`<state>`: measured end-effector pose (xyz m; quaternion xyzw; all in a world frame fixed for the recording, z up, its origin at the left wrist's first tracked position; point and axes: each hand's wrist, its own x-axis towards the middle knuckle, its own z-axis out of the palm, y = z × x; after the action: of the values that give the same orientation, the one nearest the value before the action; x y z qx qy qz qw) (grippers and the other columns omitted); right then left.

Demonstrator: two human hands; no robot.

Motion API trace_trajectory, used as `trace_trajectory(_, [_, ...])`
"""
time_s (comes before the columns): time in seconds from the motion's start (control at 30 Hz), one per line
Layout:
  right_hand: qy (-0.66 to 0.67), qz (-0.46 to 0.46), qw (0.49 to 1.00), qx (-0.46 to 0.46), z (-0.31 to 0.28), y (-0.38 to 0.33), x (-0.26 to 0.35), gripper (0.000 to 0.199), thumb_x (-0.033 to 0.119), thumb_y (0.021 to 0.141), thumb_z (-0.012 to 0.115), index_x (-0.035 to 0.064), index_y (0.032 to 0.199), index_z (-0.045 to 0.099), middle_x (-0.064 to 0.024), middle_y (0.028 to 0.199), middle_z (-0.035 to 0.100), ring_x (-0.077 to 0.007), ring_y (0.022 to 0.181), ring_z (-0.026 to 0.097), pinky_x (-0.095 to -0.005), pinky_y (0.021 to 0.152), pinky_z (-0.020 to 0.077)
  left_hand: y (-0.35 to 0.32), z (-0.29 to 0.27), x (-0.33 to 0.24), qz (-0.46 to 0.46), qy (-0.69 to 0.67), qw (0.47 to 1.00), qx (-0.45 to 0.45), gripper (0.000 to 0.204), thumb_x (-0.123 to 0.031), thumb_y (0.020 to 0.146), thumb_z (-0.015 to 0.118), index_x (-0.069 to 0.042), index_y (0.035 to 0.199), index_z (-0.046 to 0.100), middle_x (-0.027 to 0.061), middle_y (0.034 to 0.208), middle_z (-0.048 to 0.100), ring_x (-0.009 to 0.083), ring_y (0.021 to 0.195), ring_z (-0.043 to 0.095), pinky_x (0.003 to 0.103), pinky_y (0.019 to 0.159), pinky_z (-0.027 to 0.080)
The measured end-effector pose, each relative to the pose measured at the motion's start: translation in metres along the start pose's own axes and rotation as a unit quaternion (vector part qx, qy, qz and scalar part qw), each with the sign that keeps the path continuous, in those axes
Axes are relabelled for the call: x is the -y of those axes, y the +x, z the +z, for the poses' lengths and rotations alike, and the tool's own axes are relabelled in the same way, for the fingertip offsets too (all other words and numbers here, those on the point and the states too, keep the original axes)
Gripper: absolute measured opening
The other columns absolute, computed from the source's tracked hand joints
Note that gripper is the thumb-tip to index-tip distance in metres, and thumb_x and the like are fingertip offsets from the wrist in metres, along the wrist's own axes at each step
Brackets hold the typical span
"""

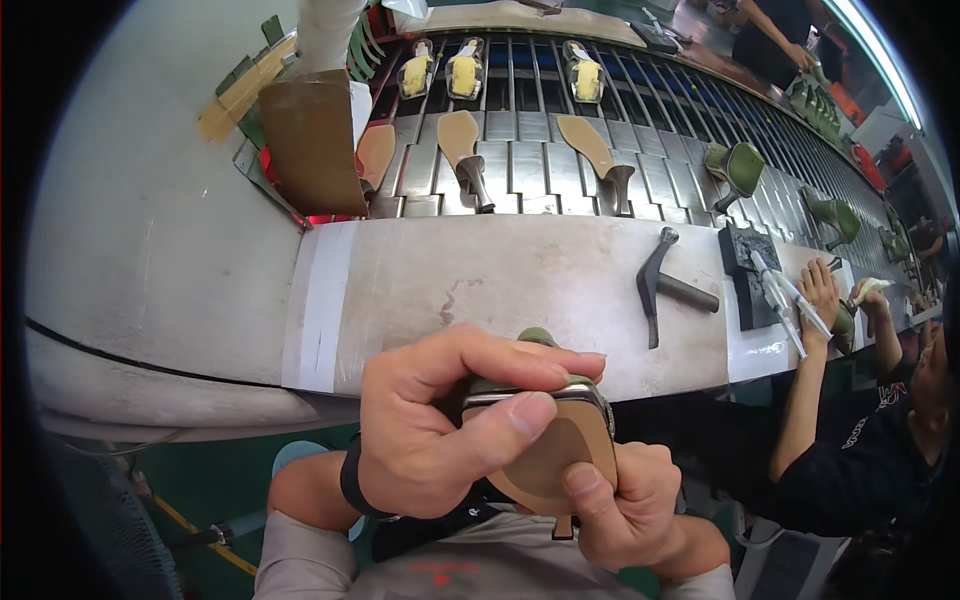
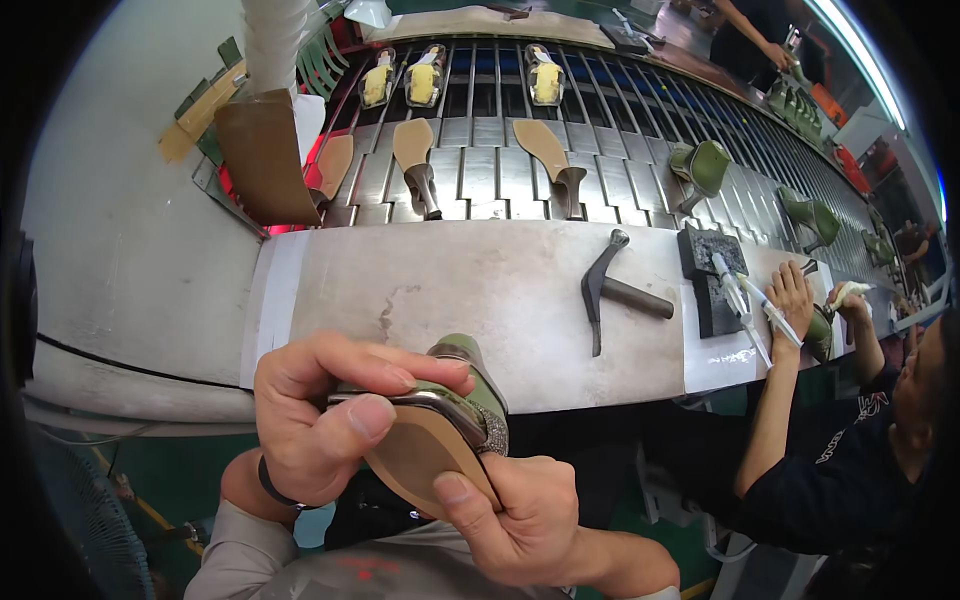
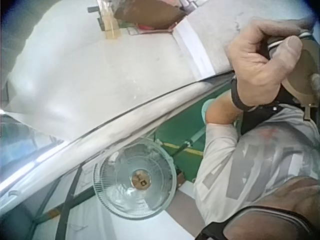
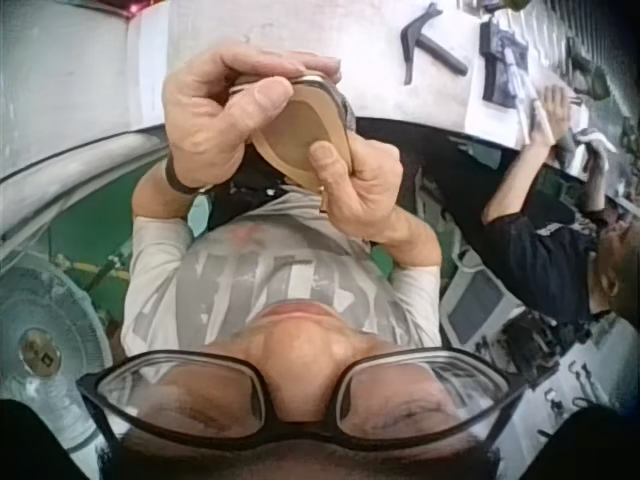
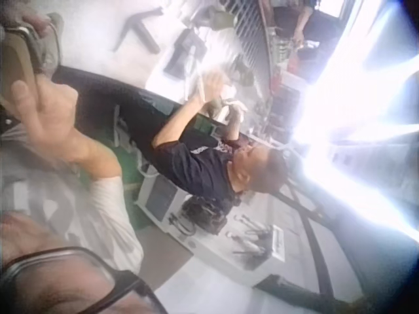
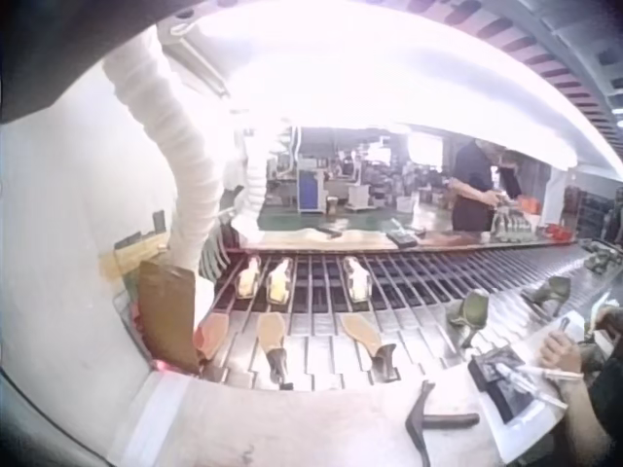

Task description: The person assembles high-heeled shoes by hammering the soles and attaching heels. They take components from a conveyor belt, use a hammer to secure the heel and sole, and press the parts together by hand.

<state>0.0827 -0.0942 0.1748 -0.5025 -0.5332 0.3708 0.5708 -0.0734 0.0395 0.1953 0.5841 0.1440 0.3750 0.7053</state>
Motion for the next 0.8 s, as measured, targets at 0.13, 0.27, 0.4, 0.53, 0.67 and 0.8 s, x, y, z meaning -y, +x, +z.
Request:
trace_trajectory(0.13, [-0.073,-0.002,0.997,0.028,0.003,-0.002,0.004,0.021,0.013,0.103,0.071,-0.004,0.09,0.073,-0.0113,0.062,0.066,-0.0193,0.049,0.064,-0.031,0.049,0.0491,0.001,-0.004,-0.016,-0.02,0.047,0.999,0.002,0.013,-0.009,0.099,0.07,0.0,0.101,0.061,0.031,0.112,0.075,0.0342,0.109,0.077,0.045,0.096,0.063])
trace_trajectory(0.27, [-0.065,-0.006,0.996,0.061,0.009,0.012,0.007,0.022,0.013,0.101,0.073,-0.0035,0.087,0.071,-0.012,0.061,0.063,-0.022,0.048,0.063,-0.032,0.048,0.0484,-0.003,-0.013,-0.019,-0.015,0.082,0.995,-0.06,0.017,-0.007,0.096,0.073,-0.001,0.1,0.058,0.0242,0.105,0.075,0.03,0.102,0.077,0.043,0.092,0.063])
trace_trajectory(0.4, [-0.014,0.018,0.999,0.049,0.014,0.015,-0.002,0.02,0.011,0.101,0.073,-0.0024,0.086,0.069,-0.0124,0.063,0.062,-0.0249,0.048,0.06,-0.034,0.047,0.0467,-0.007,-0.03,-0.018,0.024,0.164,0.982,-0.086,0.021,-0.005,0.093,0.075,-0.001,0.106,0.059,0.019,0.103,0.073,0.0251,0.094,0.074,0.04,0.088,0.062])
trace_trajectory(0.53, [-0.056,-0.018,0.997,0.049,0.02,0.021,-0.002,0.019,0.01,0.101,0.072,-0.0008,0.086,0.069,-0.011,0.061,0.059,-0.0261,0.047,0.058,-0.0365,0.046,0.0452,-0.007,-0.035,-0.013,0.066,0.22,0.971,-0.071,0.028,-0.008,0.09,0.079,0.0,0.109,0.06,0.0172,0.103,0.072,0.0234,0.092,0.072,0.037,0.085,0.061])
trace_trajectory(0.67, [-0.075,-0.002,0.996,0.038,0.022,0.018,-0.005,0.022,0.009,0.1,0.073,0.0017,0.08,0.066,-0.0103,0.061,0.059,-0.0252,0.049,0.06,-0.0373,0.045,0.0453,-0.009,-0.033,-0.015,0.093,0.285,0.951,-0.073,0.035,-0.007,0.084,0.086,0.0,0.111,0.065,0.0139,0.103,0.071,0.0194,0.094,0.071,0.032,0.083,0.058])
trace_trajectory(0.8, [-0.095,-0.02,0.995,0.035,0.025,0.023,-0.001,0.023,0.008,0.097,0.075,0.0033,0.077,0.064,-0.0107,0.06,0.058,-0.0263,0.048,0.06,-0.0377,0.045,0.046,-0.015,-0.043,-0.017,0.104,0.358,0.927,-0.038,0.038,-0.004,0.082,0.088,0.001,0.114,0.069,0.012,0.106,0.07,0.017,0.093,0.07,0.031,0.081,0.057])
